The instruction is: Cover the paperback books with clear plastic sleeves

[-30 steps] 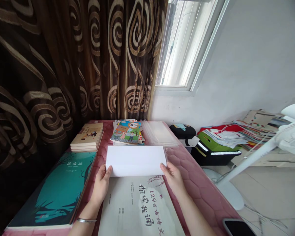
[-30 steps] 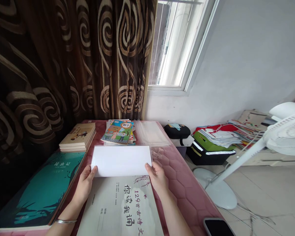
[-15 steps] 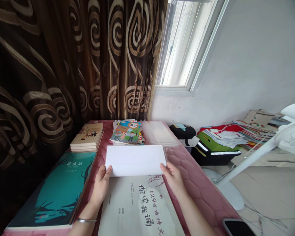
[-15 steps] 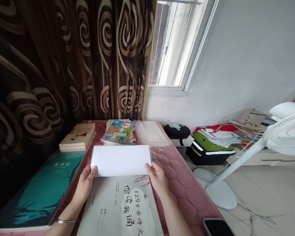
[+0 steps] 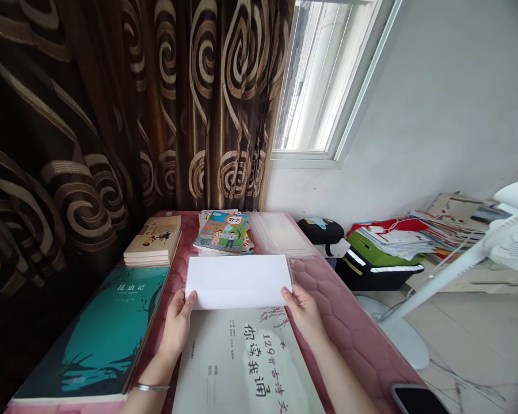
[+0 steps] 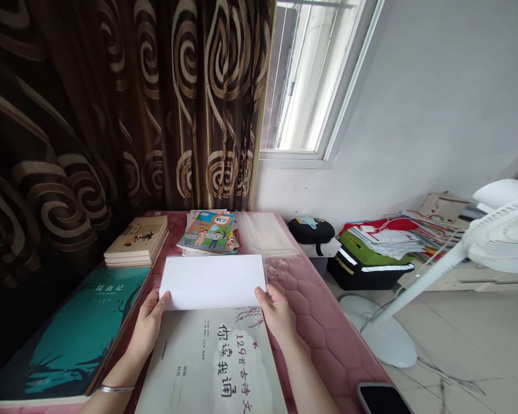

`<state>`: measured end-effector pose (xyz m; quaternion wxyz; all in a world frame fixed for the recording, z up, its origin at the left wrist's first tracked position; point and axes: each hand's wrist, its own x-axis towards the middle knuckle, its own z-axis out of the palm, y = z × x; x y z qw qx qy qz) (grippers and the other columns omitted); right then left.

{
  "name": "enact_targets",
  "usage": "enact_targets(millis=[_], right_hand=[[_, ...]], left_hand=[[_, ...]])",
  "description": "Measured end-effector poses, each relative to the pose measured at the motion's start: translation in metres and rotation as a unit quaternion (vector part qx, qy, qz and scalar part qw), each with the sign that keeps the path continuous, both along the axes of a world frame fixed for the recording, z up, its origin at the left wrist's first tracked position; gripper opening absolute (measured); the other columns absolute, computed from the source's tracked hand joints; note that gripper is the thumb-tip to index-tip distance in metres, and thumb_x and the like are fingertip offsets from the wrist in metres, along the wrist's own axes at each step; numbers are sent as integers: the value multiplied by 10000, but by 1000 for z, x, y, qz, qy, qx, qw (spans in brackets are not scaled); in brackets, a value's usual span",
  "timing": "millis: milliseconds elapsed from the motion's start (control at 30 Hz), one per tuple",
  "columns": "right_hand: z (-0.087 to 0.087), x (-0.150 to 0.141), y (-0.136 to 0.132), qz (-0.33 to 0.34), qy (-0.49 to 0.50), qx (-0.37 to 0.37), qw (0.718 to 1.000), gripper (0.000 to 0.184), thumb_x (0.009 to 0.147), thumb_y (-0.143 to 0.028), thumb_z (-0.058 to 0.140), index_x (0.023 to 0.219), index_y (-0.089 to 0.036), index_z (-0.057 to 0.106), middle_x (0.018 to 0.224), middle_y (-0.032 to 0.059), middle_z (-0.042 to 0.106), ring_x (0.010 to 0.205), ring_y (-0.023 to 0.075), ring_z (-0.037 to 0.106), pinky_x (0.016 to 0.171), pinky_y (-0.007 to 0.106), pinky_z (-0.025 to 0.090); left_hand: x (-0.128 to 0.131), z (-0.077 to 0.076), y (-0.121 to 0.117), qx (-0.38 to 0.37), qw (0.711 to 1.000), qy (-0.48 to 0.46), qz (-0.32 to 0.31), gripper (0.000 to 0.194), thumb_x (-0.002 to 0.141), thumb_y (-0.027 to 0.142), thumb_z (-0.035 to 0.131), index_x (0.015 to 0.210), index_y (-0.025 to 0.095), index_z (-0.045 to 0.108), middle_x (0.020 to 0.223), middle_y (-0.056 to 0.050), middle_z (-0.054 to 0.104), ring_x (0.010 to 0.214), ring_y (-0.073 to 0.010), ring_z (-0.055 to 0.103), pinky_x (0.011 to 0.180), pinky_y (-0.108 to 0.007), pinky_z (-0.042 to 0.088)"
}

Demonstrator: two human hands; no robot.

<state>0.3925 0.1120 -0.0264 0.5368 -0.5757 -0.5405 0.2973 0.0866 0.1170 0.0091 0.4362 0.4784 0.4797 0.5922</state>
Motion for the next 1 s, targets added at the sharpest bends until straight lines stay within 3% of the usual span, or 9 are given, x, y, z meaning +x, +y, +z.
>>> enact_targets(millis=[300,433,767,1000], right_hand=[[5,-3,-1,34,53,30,998,386,822,-590,585,740,-212,599,711,8,636,712,192,578,655,272,454],[4,-2,-1,19,35,14,999,415,808,-619,578,745,-211,615,718,14,644,709,200,580,638,273,448],[11,-5,-4,48,76,23,996,370,815,-576,601,760,-210,590,734,11,626,717,196,563,644,275,433],[5,-2,-2,7,5,17,1000,458,797,-664,558,793,-209,613,711,13,640,737,210,584,645,281,455]], left_hand=[[-2,-3,1,-2,1000,18,-2,451,721,630,650,731,190,548,700,19,536,695,-158,492,667,-256,411],[-2,-5,1,-7,1000,26,3,461,718,642,646,707,195,533,689,26,532,671,-150,479,654,-248,401],[-6,-14,4,3,1000,13,-15,388,768,577,630,747,198,551,733,4,568,794,-194,544,759,-284,438],[-2,-6,2,7,999,31,9,465,725,648,632,757,187,584,739,2,573,742,-176,518,706,-268,430]])
